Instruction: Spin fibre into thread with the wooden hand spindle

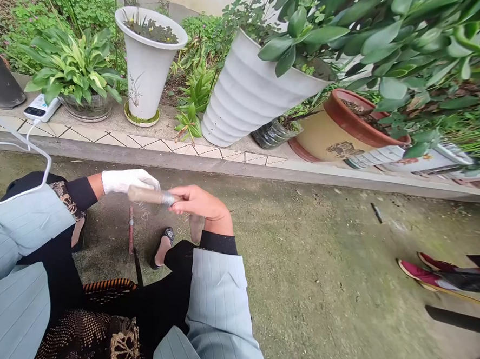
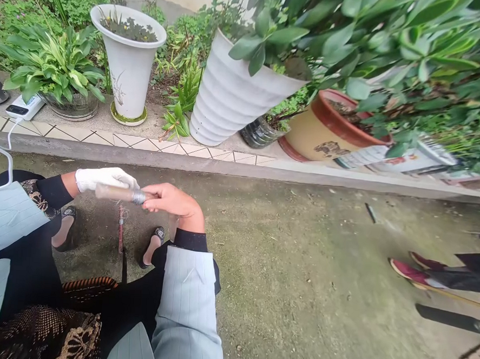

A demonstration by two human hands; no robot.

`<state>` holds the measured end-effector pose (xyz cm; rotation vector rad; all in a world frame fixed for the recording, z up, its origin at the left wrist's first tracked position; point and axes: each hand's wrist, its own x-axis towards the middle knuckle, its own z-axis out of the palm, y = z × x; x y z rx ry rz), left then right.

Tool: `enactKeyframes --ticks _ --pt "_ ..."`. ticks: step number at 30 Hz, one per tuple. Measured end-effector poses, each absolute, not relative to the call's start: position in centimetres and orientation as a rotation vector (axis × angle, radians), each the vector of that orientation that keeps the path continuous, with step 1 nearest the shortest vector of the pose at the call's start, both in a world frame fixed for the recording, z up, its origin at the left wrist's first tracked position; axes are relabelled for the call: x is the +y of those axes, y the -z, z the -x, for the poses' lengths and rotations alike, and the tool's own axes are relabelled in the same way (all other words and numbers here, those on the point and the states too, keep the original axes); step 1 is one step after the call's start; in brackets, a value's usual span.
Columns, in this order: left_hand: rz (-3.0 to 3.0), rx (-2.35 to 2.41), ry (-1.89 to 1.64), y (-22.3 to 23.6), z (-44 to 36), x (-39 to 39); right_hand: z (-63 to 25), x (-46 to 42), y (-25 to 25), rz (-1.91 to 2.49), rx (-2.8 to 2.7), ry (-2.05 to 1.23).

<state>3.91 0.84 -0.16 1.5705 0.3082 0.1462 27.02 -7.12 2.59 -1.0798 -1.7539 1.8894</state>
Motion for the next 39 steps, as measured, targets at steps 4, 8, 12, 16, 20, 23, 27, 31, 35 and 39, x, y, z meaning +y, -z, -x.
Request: enactKeyframes --ticks 4,8,12,16,20,23,27,31,35,39 --pt "-1.342 0.337 -0.369 0.7 -4.6 0.5 -26.7 -7.2 -3.2 0.967 -1.368 -1.591" --pt "-1.147 0.303 -0.309 1.8 -4.9 0.5 -26.3 -6.9 -3.5 0.94 -1.2 -1.458" --pt "-1.203 0.325 -0.422 2.1 -4.9 0.7 -26.5 -6.6 -3.6 0.959 -1.16 -1.378" --pt "-1.218 0.384 -0.608 0.9 -4.8 1.0 -26.7 -6.4 -3.5 0.866 -1.018 -1.34" --pt "-1.124 0.432 -0.677 0.1 -4.4 2.0 -27.0 -6.5 -3.2 0.889 -1.029 -1.375" --pt "-1.114 0.493 -0.723 0.1 -3.9 2.6 -26.9 -6.6 -2.9 0.972 -1.056 -1.4" --pt "-1.056 0.437 -0.518 0.3 -3.6 2.1 -25.8 -6.2 -2.1 0.928 -0.972 -1.379" --pt "-1.002 0.319 -0.331 0.5 -3.7 1.0 -24.3 -5.6 -1.3 0.86 -0.887 -1.423" --pt "-1.113 0.271 -0.392 0.3 -3.7 0.8 -23.7 -5.1 -0.7 0.879 -0.833 -1.447" --pt "-1.459 0.383 -0.526 -0.7 -3.5 1.3 -23.9 -5.1 -0.5 0.832 -0.802 -1.494"
